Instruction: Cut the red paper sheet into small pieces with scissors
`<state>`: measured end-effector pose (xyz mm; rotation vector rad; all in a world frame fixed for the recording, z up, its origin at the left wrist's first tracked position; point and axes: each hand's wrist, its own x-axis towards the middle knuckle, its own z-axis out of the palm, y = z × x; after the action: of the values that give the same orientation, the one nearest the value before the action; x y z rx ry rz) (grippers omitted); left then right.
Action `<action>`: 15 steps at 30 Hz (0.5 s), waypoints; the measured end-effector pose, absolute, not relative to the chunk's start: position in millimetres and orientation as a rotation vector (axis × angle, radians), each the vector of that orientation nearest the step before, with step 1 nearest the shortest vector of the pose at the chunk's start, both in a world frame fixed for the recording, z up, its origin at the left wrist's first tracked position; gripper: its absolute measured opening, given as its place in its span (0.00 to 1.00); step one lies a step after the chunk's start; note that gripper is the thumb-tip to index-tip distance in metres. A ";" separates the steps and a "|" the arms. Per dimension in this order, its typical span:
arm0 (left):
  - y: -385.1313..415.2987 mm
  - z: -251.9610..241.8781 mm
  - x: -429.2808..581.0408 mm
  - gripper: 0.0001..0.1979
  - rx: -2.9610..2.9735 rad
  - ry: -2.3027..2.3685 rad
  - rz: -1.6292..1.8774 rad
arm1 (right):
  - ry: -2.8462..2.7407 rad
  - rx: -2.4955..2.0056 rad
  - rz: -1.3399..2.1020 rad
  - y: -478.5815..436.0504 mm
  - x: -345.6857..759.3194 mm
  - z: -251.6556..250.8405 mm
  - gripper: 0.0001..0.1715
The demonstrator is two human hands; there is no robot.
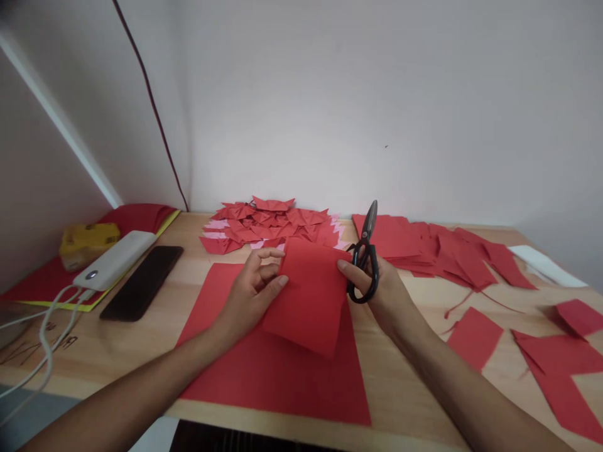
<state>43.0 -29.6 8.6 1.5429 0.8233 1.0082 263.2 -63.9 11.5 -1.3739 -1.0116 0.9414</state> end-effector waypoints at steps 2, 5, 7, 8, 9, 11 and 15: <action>-29.2 8.7 42.6 0.15 1.529 0.822 0.983 | -1.014 -1.400 0.923 -64.1 261.7 12.0 0.22; -27.7 6.4 42.8 0.17 1.445 0.805 1.009 | -1.035 -1.452 0.862 -65.5 259.4 15.6 0.22; -26.3 4.4 43.4 0.18 1.395 0.798 1.035 | -1.061 -1.478 0.831 -67.1 257.9 18.9 0.23; -25.7 3.7 43.8 0.18 1.380 0.797 1.041 | -1.078 -1.488 0.820 -67.8 257.3 20.4 0.23; -25.3 3.3 44.1 0.18 1.371 0.794 1.044 | -1.093 -1.494 0.809 -68.4 256.9 21.6 0.23; -25.3 3.6 44.5 0.17 1.360 0.779 1.050 | -1.116 -1.496 0.790 -69.0 256.5 22.6 0.23; -26.8 5.9 43.9 0.18 1.396 0.784 1.069 | -1.123 -1.498 0.772 -69.5 256.7 21.3 0.23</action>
<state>43.9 -26.8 5.9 1.3962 0.7839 1.0691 256.7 -69.5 21.3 -1.4976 -1.1228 0.7723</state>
